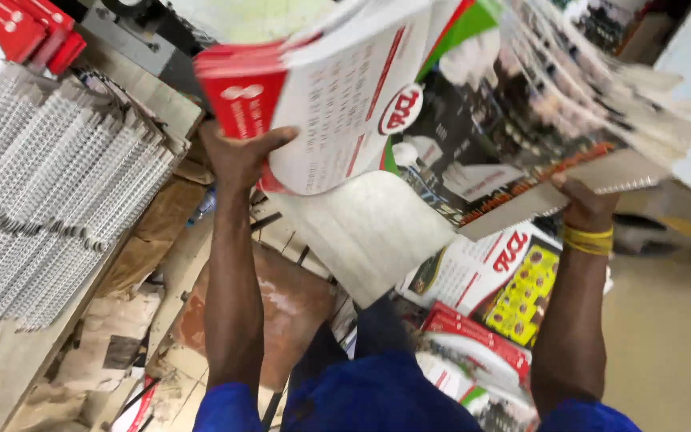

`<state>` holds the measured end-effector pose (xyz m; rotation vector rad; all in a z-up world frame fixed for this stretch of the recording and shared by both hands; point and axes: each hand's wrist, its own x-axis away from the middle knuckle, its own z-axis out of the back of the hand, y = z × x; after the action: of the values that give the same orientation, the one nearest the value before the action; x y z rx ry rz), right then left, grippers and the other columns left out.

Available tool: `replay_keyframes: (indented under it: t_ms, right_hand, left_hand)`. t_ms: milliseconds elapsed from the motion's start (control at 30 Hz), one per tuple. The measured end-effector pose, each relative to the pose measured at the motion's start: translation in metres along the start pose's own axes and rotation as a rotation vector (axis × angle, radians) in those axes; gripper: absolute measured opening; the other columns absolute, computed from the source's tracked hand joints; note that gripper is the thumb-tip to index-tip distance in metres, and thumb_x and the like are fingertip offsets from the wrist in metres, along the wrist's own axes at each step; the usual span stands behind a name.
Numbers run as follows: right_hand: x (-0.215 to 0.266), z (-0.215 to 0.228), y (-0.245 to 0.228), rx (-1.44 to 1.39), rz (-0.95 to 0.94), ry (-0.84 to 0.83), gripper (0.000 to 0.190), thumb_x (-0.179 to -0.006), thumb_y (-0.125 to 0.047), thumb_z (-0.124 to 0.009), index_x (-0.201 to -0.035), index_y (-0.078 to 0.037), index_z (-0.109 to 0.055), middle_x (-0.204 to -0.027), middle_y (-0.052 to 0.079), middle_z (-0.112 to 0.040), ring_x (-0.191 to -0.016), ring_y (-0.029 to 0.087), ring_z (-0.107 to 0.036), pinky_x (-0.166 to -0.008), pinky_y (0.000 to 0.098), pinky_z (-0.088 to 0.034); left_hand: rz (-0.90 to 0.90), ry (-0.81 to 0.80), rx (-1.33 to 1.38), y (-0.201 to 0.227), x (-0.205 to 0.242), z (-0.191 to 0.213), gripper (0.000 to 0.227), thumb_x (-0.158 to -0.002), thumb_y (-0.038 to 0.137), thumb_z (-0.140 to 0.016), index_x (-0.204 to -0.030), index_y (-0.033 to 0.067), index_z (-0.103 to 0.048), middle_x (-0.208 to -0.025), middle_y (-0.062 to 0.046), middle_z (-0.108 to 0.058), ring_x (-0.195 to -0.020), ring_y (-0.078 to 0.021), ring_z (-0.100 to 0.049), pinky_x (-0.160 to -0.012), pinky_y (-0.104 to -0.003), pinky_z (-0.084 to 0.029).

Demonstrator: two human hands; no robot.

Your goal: The person organizes and stacks spiral-bound calendars on a metal rack. They pick up stacks of calendars, align them, and place them onto the rack, repeating the process with different batches.

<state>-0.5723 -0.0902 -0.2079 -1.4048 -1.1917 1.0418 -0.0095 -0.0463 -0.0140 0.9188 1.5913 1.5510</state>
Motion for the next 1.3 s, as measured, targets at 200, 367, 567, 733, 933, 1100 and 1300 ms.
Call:
replay_keyframes:
  t_ms: [200, 367, 567, 733, 933, 1100, 1300]
  right_hand:
    - [0.142, 0.006, -0.066, 0.205, 0.113, 0.238, 0.056, -0.075, 0.001, -0.086, -0.119, -0.016, -0.056, -0.104, -0.003, -0.056, -0.094, 0.009, -0.052, -0.082, 0.0224, -0.050]
    - [0.355, 0.038, -0.095, -0.168, -0.025, 0.634, 0.066, -0.080, 0.002, -0.065, -0.143, -0.012, -0.054, -0.072, -0.003, -0.047, -0.062, 0.004, -0.047, -0.059, 0.0180, -0.046]
    - [0.505, -0.089, -0.187, 0.012, -0.009, 0.853, 0.073, -0.067, -0.012, -0.075, -0.137, -0.013, -0.054, -0.128, 0.000, -0.064, -0.118, 0.020, -0.064, -0.104, 0.0336, -0.057]
    - [0.612, -0.078, -0.121, -0.051, -0.091, 1.053, 0.070, -0.059, 0.006, -0.083, -0.125, -0.008, -0.063, -0.108, 0.008, -0.071, -0.095, 0.022, -0.071, -0.085, 0.0392, -0.062]
    - [0.708, -0.134, -0.091, 0.003, -0.296, 1.180, 0.042, -0.064, -0.004, -0.091, -0.101, -0.008, -0.071, -0.082, 0.008, -0.069, -0.072, 0.018, -0.068, -0.068, 0.0389, -0.060]
    - [0.757, -0.203, -0.115, 0.003, -0.356, 1.302, 0.032, -0.063, -0.006, -0.091, -0.089, -0.007, -0.072, -0.072, 0.009, -0.068, -0.063, 0.017, -0.065, -0.061, 0.0364, -0.056]
    - [0.770, -0.235, -0.141, 0.093, -0.463, 1.373, 0.030, -0.064, -0.011, -0.092, -0.082, -0.006, -0.068, -0.068, 0.009, -0.063, -0.060, 0.020, -0.059, -0.061, 0.0358, -0.052]
  left_hand:
    - [0.386, -0.313, -0.175, 0.095, 0.063, -0.025, 0.058, -0.058, 0.026, -0.095, -0.108, 0.0053, -0.074, -0.095, -0.010, -0.080, -0.084, -0.0243, -0.083, -0.070, -0.038, -0.075]
    - [-0.211, -0.598, -0.285, 0.131, 0.132, -0.001, 0.043, -0.077, 0.026, -0.097, -0.057, 0.0147, -0.061, -0.058, 0.006, -0.058, -0.055, -0.0029, -0.054, -0.050, -0.023, -0.045]
    - [-0.224, -0.859, -0.458, 0.113, 0.221, 0.013, 0.032, -0.068, 0.041, -0.096, -0.066, 0.0143, -0.077, -0.058, 0.001, -0.073, -0.047, -0.0073, -0.066, -0.038, -0.021, -0.046]
    - [-0.052, -0.935, -0.368, 0.107, 0.294, 0.008, 0.044, -0.053, 0.016, -0.102, -0.049, 0.0085, -0.059, -0.040, -0.006, -0.052, -0.044, -0.0120, -0.050, -0.050, -0.023, -0.043]
    - [-0.120, -1.089, -0.497, 0.033, 0.360, 0.055, 0.046, -0.053, 0.021, -0.104, -0.057, 0.0048, -0.061, -0.049, -0.014, -0.057, -0.055, -0.0249, -0.061, -0.066, -0.032, -0.051]
    - [-0.006, -1.152, -0.539, 0.046, 0.402, 0.087, 0.049, -0.048, 0.019, -0.104, -0.043, 0.0104, -0.056, -0.033, -0.003, -0.048, -0.038, -0.0097, -0.044, -0.043, -0.020, -0.037]
    - [0.213, -1.162, -0.599, 0.009, 0.425, 0.135, 0.051, -0.046, 0.017, -0.104, -0.041, 0.0088, -0.054, -0.033, -0.002, -0.050, -0.040, -0.0104, -0.044, -0.044, -0.021, -0.039]
